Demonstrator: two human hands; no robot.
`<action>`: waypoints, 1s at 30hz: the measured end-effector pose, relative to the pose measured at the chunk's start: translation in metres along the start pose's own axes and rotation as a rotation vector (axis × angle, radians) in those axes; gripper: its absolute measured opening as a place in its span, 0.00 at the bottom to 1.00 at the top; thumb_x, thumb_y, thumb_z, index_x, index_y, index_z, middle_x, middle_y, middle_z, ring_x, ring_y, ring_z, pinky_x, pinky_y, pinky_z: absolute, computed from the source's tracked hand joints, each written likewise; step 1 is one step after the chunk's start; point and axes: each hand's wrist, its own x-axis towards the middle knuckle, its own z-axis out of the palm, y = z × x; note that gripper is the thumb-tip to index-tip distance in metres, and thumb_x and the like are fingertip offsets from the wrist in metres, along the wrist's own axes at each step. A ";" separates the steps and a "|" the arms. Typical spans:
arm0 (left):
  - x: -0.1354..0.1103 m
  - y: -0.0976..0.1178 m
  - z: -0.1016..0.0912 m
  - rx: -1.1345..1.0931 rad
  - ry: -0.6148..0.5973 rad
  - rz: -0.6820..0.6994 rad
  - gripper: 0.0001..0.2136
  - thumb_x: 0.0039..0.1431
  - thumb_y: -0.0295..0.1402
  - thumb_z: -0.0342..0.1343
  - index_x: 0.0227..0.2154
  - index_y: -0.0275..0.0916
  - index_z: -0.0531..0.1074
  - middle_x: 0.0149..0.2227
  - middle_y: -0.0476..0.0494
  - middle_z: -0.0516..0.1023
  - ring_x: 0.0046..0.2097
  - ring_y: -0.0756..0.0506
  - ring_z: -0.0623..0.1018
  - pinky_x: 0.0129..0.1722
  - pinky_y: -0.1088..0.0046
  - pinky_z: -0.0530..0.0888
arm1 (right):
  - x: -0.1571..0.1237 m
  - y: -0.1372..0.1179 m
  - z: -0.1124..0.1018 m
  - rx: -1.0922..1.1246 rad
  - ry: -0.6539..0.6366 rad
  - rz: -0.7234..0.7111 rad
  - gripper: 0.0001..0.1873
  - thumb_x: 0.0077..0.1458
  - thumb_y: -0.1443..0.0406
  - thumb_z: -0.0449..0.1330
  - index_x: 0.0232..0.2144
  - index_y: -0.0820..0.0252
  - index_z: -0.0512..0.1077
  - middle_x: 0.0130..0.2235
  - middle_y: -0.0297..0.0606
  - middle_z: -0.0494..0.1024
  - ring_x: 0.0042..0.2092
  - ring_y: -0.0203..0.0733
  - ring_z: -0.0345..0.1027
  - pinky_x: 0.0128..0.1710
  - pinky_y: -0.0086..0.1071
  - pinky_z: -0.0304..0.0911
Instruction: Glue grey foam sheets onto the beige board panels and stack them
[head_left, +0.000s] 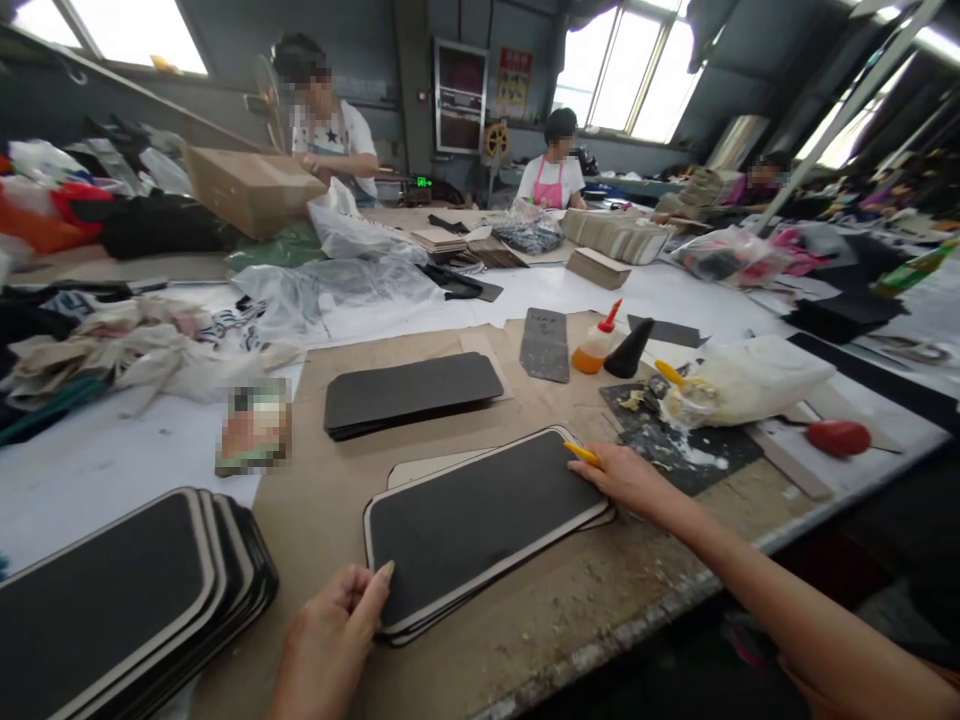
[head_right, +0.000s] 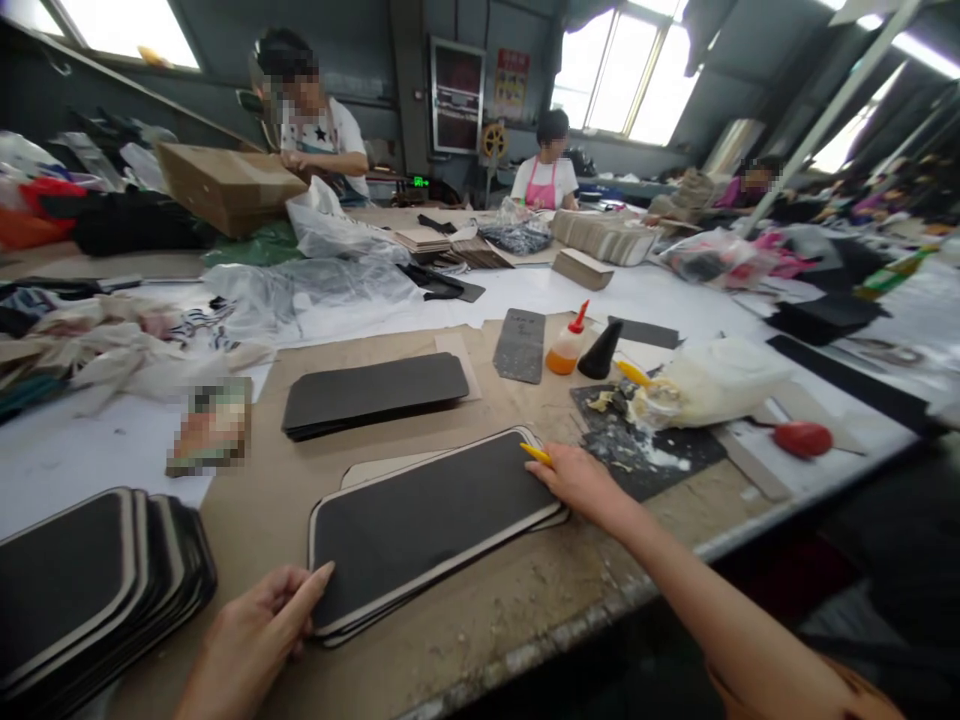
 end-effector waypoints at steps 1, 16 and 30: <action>0.001 -0.001 0.000 0.001 -0.006 -0.009 0.24 0.44 0.60 0.45 0.18 0.41 0.64 0.15 0.51 0.67 0.21 0.46 0.68 0.24 0.72 0.60 | 0.000 -0.001 0.000 -0.004 -0.005 0.009 0.17 0.58 0.56 0.47 0.35 0.60 0.70 0.33 0.41 0.76 0.36 0.44 0.71 0.33 0.30 0.58; -0.013 0.021 -0.006 0.198 0.192 0.019 0.17 0.46 0.53 0.46 0.29 0.44 0.62 0.19 0.50 0.72 0.27 0.41 0.74 0.28 0.70 0.62 | 0.001 0.003 0.002 0.014 -0.072 -0.022 0.19 0.59 0.56 0.45 0.39 0.62 0.68 0.38 0.45 0.75 0.40 0.47 0.70 0.38 0.32 0.58; -0.010 0.020 -0.003 0.135 0.214 0.066 0.16 0.45 0.52 0.47 0.26 0.44 0.61 0.19 0.49 0.72 0.27 0.41 0.73 0.28 0.69 0.62 | -0.006 -0.001 0.002 -0.055 -0.086 -0.030 0.16 0.59 0.56 0.45 0.39 0.60 0.65 0.41 0.45 0.74 0.43 0.49 0.68 0.36 0.34 0.59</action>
